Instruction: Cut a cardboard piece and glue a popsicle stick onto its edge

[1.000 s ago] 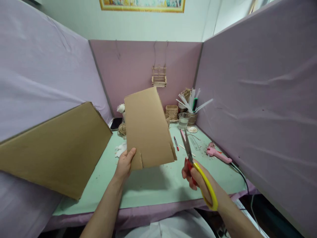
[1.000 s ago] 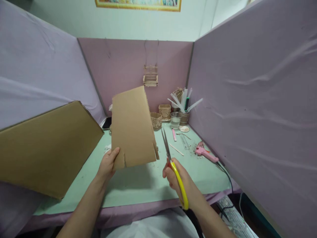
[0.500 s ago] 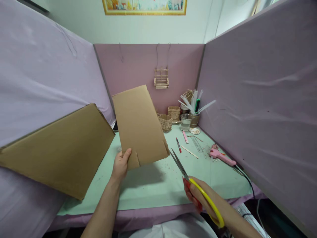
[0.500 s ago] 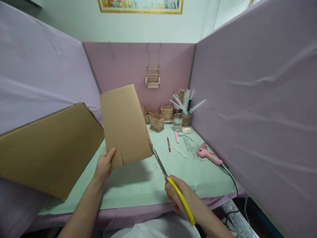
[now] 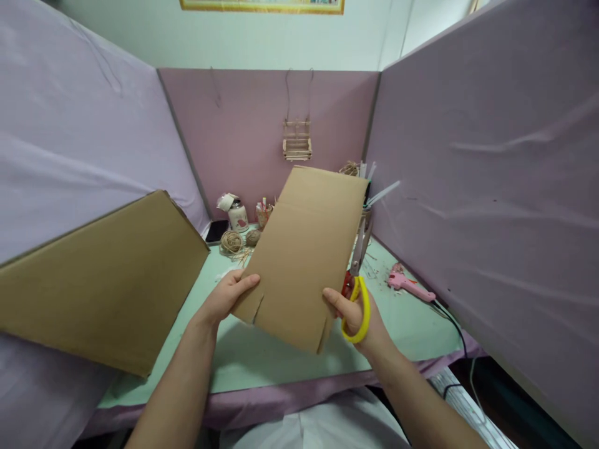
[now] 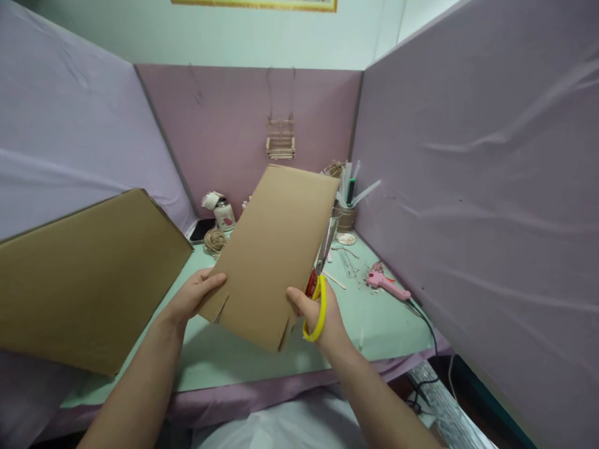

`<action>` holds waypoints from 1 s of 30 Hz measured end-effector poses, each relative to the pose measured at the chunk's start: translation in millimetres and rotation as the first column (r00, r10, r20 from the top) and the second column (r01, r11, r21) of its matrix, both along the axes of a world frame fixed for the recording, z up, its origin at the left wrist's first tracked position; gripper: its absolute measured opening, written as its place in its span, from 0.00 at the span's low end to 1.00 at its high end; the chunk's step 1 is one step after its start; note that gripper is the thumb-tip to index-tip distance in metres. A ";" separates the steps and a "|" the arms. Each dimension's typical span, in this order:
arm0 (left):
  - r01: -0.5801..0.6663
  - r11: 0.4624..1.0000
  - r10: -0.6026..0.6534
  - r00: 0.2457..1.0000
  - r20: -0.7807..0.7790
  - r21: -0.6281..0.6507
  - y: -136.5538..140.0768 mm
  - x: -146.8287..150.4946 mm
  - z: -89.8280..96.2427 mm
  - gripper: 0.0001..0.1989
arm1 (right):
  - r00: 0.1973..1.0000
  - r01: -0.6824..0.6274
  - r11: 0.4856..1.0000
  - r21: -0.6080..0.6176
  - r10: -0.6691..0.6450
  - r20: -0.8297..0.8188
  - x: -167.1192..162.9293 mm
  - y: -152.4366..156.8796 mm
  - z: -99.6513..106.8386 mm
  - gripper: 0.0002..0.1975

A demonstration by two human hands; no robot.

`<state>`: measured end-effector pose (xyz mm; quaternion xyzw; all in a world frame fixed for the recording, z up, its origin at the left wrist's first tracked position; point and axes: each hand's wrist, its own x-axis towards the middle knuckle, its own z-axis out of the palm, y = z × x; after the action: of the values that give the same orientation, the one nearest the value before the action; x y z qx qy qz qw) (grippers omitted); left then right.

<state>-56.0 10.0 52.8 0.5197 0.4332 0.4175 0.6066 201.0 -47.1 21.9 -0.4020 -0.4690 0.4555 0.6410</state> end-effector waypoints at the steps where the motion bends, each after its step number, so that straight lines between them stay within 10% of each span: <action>1: -0.035 0.999 0.035 0.999 0.038 0.012 2.9 0.3 3.4 0.23 | 0.999 0.049 0.999 0.004 -0.049 -0.020 -3.4 1.0 -0.3 0.16; 5: -0.185 0.983 0.172 0.931 0.322 0.009 2.0 13.6 3.0 0.30 | 0.950 0.305 0.952 0.012 -0.303 -0.074 -10.4 12.3 2.1 0.17; 8: -0.051 0.997 0.072 0.920 0.385 -0.065 -20.2 44.5 -11.5 0.30 | 0.896 0.438 0.898 -0.036 -0.439 -0.057 -14.0 24.8 3.0 0.18; 16: -0.145 0.979 0.196 0.854 0.482 -0.142 -59.8 110.8 -26.2 0.19 | 0.889 0.455 0.890 -0.029 -0.456 -0.032 -26.3 27.5 -10.1 0.19; 24: -0.287 0.951 0.306 0.824 0.477 -0.113 -74.1 68.3 -19.2 0.15 | 0.998 0.035 0.999 -0.011 -0.036 -0.049 -9.9 -27.1 -23.4 0.23; 30: -0.380 0.922 0.364 0.795 0.485 -0.070 -69.0 45.8 -10.2 0.16 | 0.920 -0.315 0.924 -0.217 0.354 0.171 9.6 -63.5 -71.2 0.27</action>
<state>-10.2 -58.9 42.6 0.3110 0.3526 0.6528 0.5940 210.6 -110.6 -49.4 -0.4187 -0.5506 0.5559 0.4610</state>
